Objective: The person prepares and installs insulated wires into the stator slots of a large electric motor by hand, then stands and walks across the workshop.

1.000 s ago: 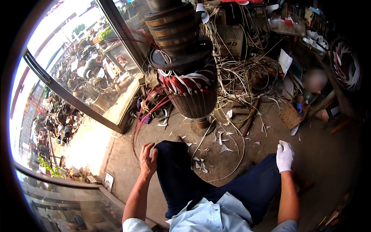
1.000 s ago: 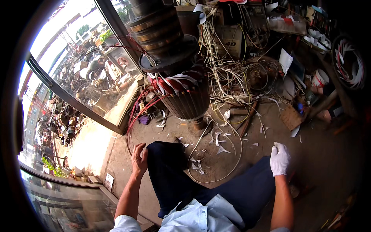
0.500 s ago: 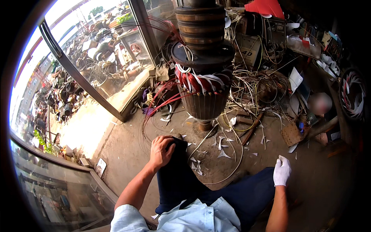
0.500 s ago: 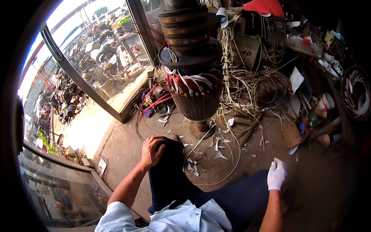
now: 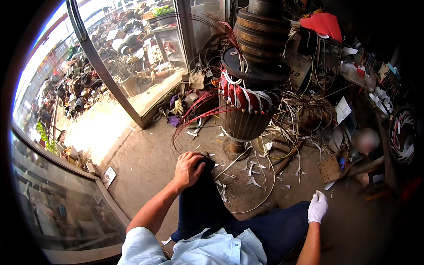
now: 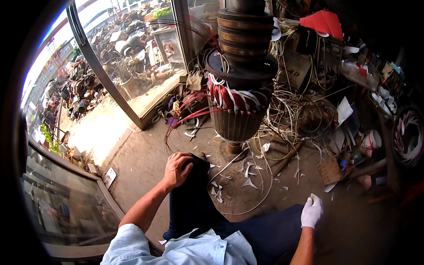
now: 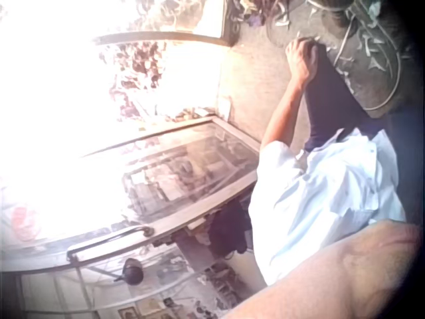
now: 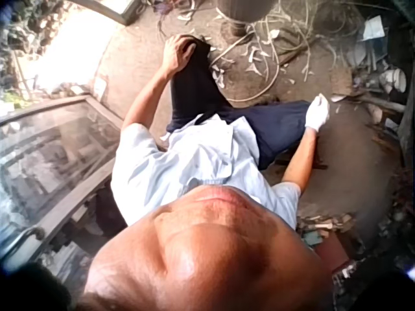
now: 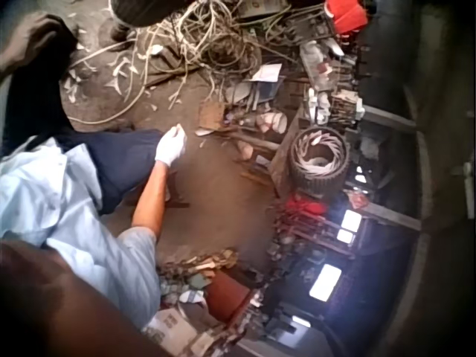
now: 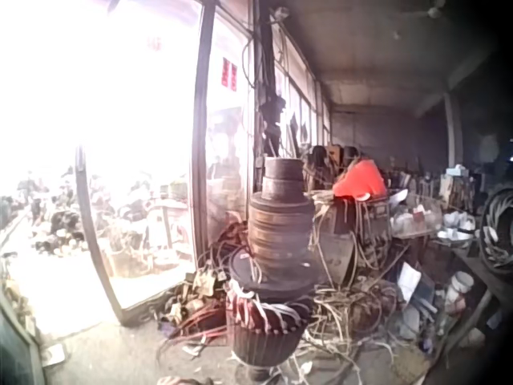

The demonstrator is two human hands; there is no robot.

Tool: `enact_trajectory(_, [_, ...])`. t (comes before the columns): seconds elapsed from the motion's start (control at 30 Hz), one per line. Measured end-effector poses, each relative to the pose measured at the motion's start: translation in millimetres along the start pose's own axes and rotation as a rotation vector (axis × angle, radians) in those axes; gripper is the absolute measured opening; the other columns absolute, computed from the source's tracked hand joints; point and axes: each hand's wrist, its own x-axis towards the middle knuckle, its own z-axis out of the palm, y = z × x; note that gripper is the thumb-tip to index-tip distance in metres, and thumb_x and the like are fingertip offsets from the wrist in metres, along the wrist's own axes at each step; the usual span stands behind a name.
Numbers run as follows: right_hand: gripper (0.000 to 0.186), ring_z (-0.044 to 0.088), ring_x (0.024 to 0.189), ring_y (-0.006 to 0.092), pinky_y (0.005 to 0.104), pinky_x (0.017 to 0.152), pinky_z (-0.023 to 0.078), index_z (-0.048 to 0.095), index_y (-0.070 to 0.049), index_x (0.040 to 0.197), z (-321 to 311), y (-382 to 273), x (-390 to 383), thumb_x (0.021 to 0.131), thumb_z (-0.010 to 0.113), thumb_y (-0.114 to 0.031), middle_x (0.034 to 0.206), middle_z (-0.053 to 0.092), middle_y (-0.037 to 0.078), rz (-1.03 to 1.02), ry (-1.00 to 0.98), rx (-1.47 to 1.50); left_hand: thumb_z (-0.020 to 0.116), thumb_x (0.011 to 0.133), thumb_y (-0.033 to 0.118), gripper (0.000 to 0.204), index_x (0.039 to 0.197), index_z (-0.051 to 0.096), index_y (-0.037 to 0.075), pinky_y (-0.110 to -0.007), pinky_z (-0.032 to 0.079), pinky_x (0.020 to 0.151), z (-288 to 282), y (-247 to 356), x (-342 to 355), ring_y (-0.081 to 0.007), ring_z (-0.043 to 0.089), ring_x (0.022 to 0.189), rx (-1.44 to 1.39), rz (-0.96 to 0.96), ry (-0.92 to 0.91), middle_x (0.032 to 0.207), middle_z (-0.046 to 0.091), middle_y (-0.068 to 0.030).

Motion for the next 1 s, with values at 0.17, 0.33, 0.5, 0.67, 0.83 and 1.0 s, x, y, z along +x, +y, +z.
enact_trajectory(0.17, [0.025, 0.068, 0.105, 0.0326, 0.0415, 0.095, 0.052, 0.072, -0.002, 0.109, 1.7, -2.1, -0.4, 0.094, 0.061, -0.017, 0.11, 0.073, 0.016, -0.004, -0.006, -0.017, 0.069, 0.088, 0.016, 0.02, 0.105, 0.069, 0.006, -0.043, 0.044, 0.1, 1.1, -4.2, -2.7, -0.0306, 0.062, 0.11, -0.028, -0.003, 0.021, 0.114, 0.068, -0.0088])
enact_trajectory(0.33, [0.024, 0.068, 0.105, 0.0327, 0.0414, 0.095, 0.052, 0.072, -0.002, 0.109, 2.9, -8.9, 0.1, 0.094, 0.061, -0.017, 0.11, 0.073, 0.016, -0.029, -0.016, -0.043, 0.07, 0.088, 0.015, 0.02, 0.105, 0.068, 0.006, -0.043, 0.044, 0.1, 1.3, -6.8, -5.4, -0.0302, 0.062, 0.111, -0.066, -0.015, 0.043, 0.114, 0.068, -0.0085])
enact_trajectory(0.5, [0.025, 0.068, 0.105, 0.0327, 0.0417, 0.096, 0.052, 0.072, -0.002, 0.11, 7.1, -14.4, 2.2, 0.094, 0.061, -0.017, 0.11, 0.073, 0.016, -0.066, -0.04, -0.065, 0.071, 0.087, 0.015, 0.019, 0.104, 0.069, 0.006, -0.043, 0.044, 0.101, -0.1, -8.8, -9.0, -0.0292, 0.062, 0.112, -0.074, -0.021, 0.068, 0.113, 0.069, -0.0075])
enact_trajectory(0.67, [0.024, 0.068, 0.105, 0.0321, 0.042, 0.095, 0.052, 0.072, -0.002, 0.109, 7.6, -17.3, 1.5, 0.094, 0.061, -0.017, 0.11, 0.073, 0.015, -0.069, -0.04, -0.074, 0.069, 0.088, 0.015, 0.02, 0.105, 0.068, 0.005, -0.042, 0.044, 0.1, -3.1, -10.1, -7.0, -0.0306, 0.062, 0.111, -0.088, -0.017, 0.051, 0.115, 0.068, -0.0094])
enact_trajectory(0.83, [0.024, 0.068, 0.104, 0.0313, 0.0426, 0.093, 0.053, 0.071, -0.004, 0.108, 11.6, -15.9, 4.8, 0.093, 0.062, -0.02, 0.109, 0.072, 0.014, -0.081, -0.036, -0.109, 0.069, 0.088, 0.015, 0.021, 0.106, 0.069, 0.005, -0.041, 0.044, 0.1, -4.2, -8.3, -8.9, -0.0315, 0.061, 0.112, -0.091, -0.046, 0.048, 0.116, 0.068, -0.0106])
enact_trajectory(1.0, [0.024, 0.068, 0.105, 0.0323, 0.043, 0.095, 0.052, 0.072, -0.006, 0.109, 10.4, -9.4, 5.0, 0.094, 0.061, -0.021, 0.11, 0.072, 0.014, -0.067, -0.032, -0.136, 0.068, 0.089, 0.012, 0.022, 0.108, 0.069, 0.003, -0.041, 0.043, 0.102, -0.7, -8.1, -4.5, -0.0314, 0.061, 0.114, -0.098, -0.041, 0.027, 0.119, 0.068, -0.0117])
